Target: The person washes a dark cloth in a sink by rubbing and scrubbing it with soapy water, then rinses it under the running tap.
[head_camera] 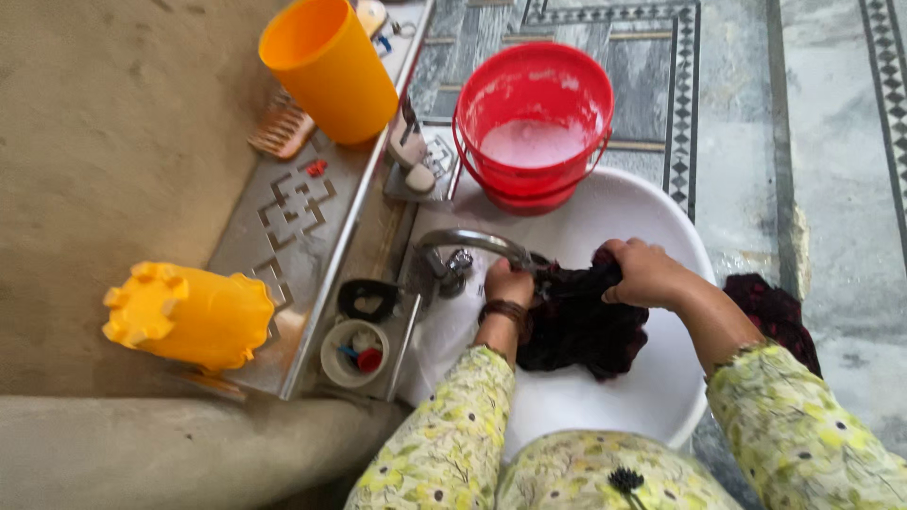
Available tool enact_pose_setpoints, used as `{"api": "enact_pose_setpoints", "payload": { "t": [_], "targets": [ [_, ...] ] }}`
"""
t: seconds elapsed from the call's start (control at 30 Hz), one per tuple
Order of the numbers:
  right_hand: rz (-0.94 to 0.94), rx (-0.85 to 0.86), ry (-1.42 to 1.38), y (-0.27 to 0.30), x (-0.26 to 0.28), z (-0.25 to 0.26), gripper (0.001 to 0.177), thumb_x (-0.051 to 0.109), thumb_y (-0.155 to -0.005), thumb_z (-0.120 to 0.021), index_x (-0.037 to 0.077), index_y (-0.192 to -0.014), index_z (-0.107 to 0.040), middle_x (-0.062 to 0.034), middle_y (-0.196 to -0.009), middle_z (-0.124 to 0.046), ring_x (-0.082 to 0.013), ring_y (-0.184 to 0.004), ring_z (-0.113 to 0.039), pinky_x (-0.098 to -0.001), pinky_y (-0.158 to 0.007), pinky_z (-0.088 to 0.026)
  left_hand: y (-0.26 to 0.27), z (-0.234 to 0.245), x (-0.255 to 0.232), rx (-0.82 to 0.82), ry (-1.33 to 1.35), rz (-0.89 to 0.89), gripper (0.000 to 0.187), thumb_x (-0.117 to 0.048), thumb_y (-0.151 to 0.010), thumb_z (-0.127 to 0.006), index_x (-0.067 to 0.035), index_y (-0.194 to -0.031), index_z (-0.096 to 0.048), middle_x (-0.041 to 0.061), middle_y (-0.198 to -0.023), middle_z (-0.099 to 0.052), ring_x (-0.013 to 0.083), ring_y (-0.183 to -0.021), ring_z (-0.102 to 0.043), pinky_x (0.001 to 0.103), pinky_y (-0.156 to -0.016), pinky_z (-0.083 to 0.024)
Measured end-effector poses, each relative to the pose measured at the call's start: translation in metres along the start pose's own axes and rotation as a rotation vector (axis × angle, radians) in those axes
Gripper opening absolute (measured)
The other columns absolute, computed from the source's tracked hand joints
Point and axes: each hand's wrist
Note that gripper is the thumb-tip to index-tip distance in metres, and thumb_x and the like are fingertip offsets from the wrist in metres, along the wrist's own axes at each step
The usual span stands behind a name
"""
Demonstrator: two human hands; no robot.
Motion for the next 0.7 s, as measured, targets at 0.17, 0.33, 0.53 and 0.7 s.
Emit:
{"api": "enact_pose_setpoints", "payload": {
  "t": [0.17,0.33,0.53,0.7],
  "targets": [
    [0.201,0.004,0.037,-0.009,0.0,-0.042,0.096,0.017,-0.061,-0.09,0.012,-0.145,-0.045,-0.0173,-0.134,-0.06,-0.0323,-0.124,-0.059,-0.0376,-0.105,-0.046,0.021,-0.007,-0.017,0.186,0.29,0.161,0.029,0.011,-0.076,-0.057,-0.002,-0.101,-0.065,0.01,-0.087,-0.069,0.0265,-0.076,-0.069,0.04,-0.064,-0.062],
    [0.114,-0.137,0.116,-0.014,-0.003,-0.073,0.082,0.021,-0.062,-0.09,0.016,-0.136,-0.058,-0.0164,-0.134,-0.063,-0.0348,-0.126,-0.058,-0.0481,-0.099,-0.044,0.035,0.005,-0.022,0.249,0.597,0.331,0.043,0.014,-0.071,-0.048,-0.007,-0.108,-0.056,0.009,-0.092,-0.062,0.0264,-0.081,-0.064,0.043,-0.069,-0.061],
    [-0.084,-0.035,-0.239,-0.018,-0.023,-0.073,0.05,0.004,-0.075,-0.077,0.005,-0.124,-0.067,-0.0127,-0.103,-0.075,-0.0269,-0.099,-0.069,-0.0375,-0.091,-0.052,0.034,0.028,-0.017,0.3,0.956,0.278,0.046,0.006,-0.071,-0.052,-0.009,-0.114,-0.054,0.008,-0.1,-0.06,0.0255,-0.091,-0.059,0.05,-0.081,-0.053],
    [-0.007,-0.056,-0.664,-0.017,-0.01,-0.053,0.051,-0.01,-0.075,-0.062,0.003,-0.124,-0.066,-0.0051,-0.1,-0.074,-0.0158,-0.09,-0.068,-0.0279,-0.085,-0.054,0.014,0.026,0.012,-0.077,-0.227,-0.139,0.098,0.0,-0.066,-0.081,-0.008,-0.147,-0.027,0.024,-0.137,-0.041,0.0419,-0.126,-0.046,0.045,-0.107,-0.041]
  ]
}}
Point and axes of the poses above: each hand's wrist, its own y-axis away from the middle knuckle, its own z-axis out of the back of the hand, x = y × z
